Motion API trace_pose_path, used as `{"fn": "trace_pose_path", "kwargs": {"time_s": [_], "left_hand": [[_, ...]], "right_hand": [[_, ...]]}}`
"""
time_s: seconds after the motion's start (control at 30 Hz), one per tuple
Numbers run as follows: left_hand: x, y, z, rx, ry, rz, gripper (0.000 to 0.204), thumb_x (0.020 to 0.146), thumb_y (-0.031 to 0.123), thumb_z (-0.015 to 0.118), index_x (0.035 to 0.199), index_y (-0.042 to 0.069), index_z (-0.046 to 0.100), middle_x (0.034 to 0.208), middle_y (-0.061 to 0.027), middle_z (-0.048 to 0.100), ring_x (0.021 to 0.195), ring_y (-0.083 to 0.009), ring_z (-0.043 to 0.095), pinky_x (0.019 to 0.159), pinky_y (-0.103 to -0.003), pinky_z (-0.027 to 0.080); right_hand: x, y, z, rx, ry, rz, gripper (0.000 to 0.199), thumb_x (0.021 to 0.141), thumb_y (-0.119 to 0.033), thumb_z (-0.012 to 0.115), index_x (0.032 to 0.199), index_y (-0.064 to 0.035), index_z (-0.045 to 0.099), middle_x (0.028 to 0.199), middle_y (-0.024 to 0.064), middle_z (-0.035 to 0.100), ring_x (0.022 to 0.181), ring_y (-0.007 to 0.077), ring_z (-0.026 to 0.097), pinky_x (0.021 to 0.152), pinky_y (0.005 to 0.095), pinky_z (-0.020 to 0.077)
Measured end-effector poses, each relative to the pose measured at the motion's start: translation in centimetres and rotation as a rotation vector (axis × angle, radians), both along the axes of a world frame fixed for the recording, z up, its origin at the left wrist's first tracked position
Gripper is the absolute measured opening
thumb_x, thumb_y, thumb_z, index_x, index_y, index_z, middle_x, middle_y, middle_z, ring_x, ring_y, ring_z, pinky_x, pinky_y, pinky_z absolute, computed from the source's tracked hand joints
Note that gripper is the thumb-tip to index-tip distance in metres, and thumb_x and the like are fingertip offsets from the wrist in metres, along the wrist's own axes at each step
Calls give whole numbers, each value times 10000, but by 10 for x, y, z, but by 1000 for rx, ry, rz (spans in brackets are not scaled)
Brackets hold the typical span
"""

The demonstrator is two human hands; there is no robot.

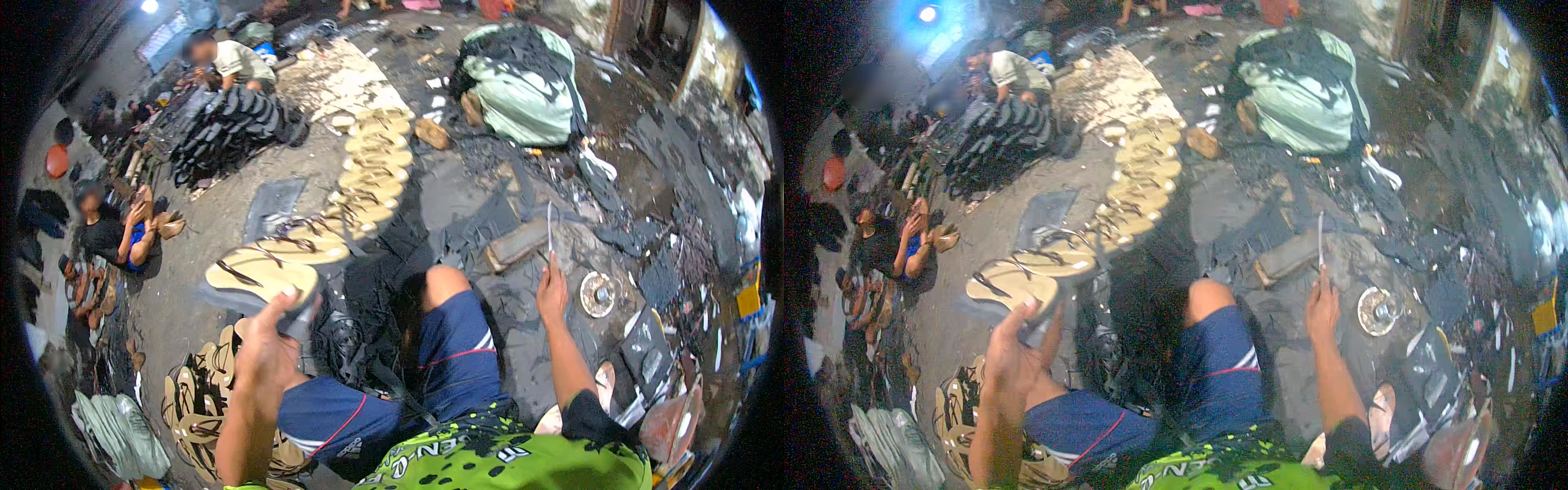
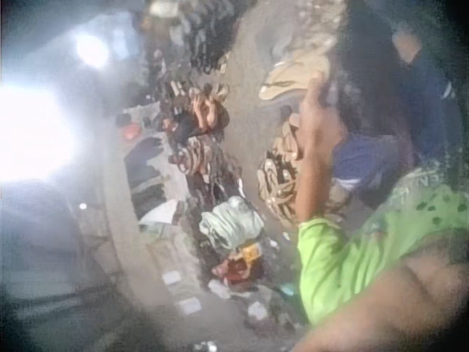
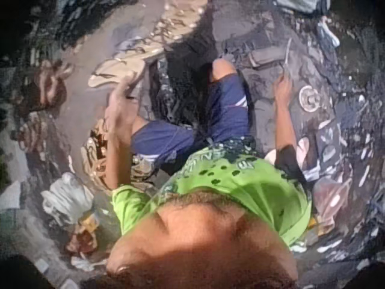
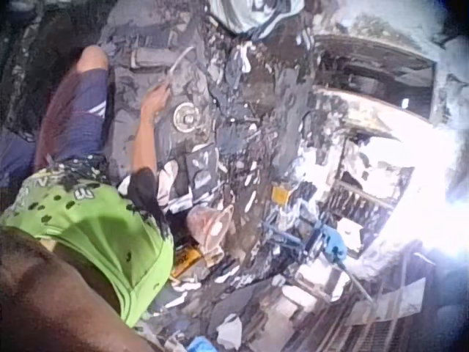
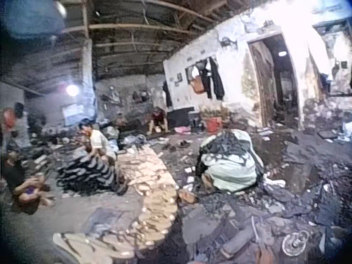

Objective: The person sits on the ground and uses a knife to trim the edges of flip-flop soles. They repeatedly cut away excess material from the perimeter of the sole and place the finished items into a pile.

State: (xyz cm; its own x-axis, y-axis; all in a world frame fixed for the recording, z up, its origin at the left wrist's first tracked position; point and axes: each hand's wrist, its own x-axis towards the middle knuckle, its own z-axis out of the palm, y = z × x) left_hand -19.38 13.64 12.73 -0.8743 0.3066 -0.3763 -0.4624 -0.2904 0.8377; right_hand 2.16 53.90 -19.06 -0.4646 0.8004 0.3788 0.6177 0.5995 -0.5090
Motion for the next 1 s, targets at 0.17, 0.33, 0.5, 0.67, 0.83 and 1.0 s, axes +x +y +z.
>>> {"fn": "trace_pose_path", "kwargs": {"time_s": [0.17,0.33,0.5,0.67,0.83,1.0], "left_hand": [[74,-23,-8,53,-54,-90,428,824,52,651,1222,-28,512,1106,-132,633,993,-245,638,895,-363,532],[127,-40,-25,96,-205,-122,423,868,77,635,1262,-6,508,1134,-106,635,1040,-201,616,922,-341,491],[145,-68,-8,161,-266,66,437,855,56,634,1263,-14,494,1144,-134,627,1047,-243,621,940,-383,509],[149,-96,-33,173,-358,98,487,867,164,628,1287,-21,465,1158,-164,622,1025,-279,641,922,-449,529],[155,-115,-52,110,-400,450,401,898,210,591,1232,-4,530,1130,-140,653,989,-252,664,891,-394,539],[158,-143,-93,149,-445,309,373,914,198,566,1232,5,543,1126,-134,655,982,-252,664,882,-397,538]], "right_hand": [[-58,-107,123,-1139,516,89,355,926,-380,606,1065,-53,584,718,70,590,658,177,592,624,336,504],[-164,-95,96,-1389,470,311,340,868,-388,693,834,-97,520,654,-3,467,551,125,496,495,303,442],[-272,-71,74,-1281,5,243,443,823,-354,738,967,26,561,709,71,548,565,168,530,446,301,445],[-314,-46,-8,-1209,136,438,416,760,-203,775,1063,15,590,857,95,643,607,179,578,464,310,466],[-304,-57,29,-968,28,437,276,761,-168,761,946,-19,620,860,34,660,654,145,578,511,265,470],[-237,-22,60,-905,114,363,284,744,-163,773,913,-34,584,828,36,625,698,146,594,516,275,492]]}}
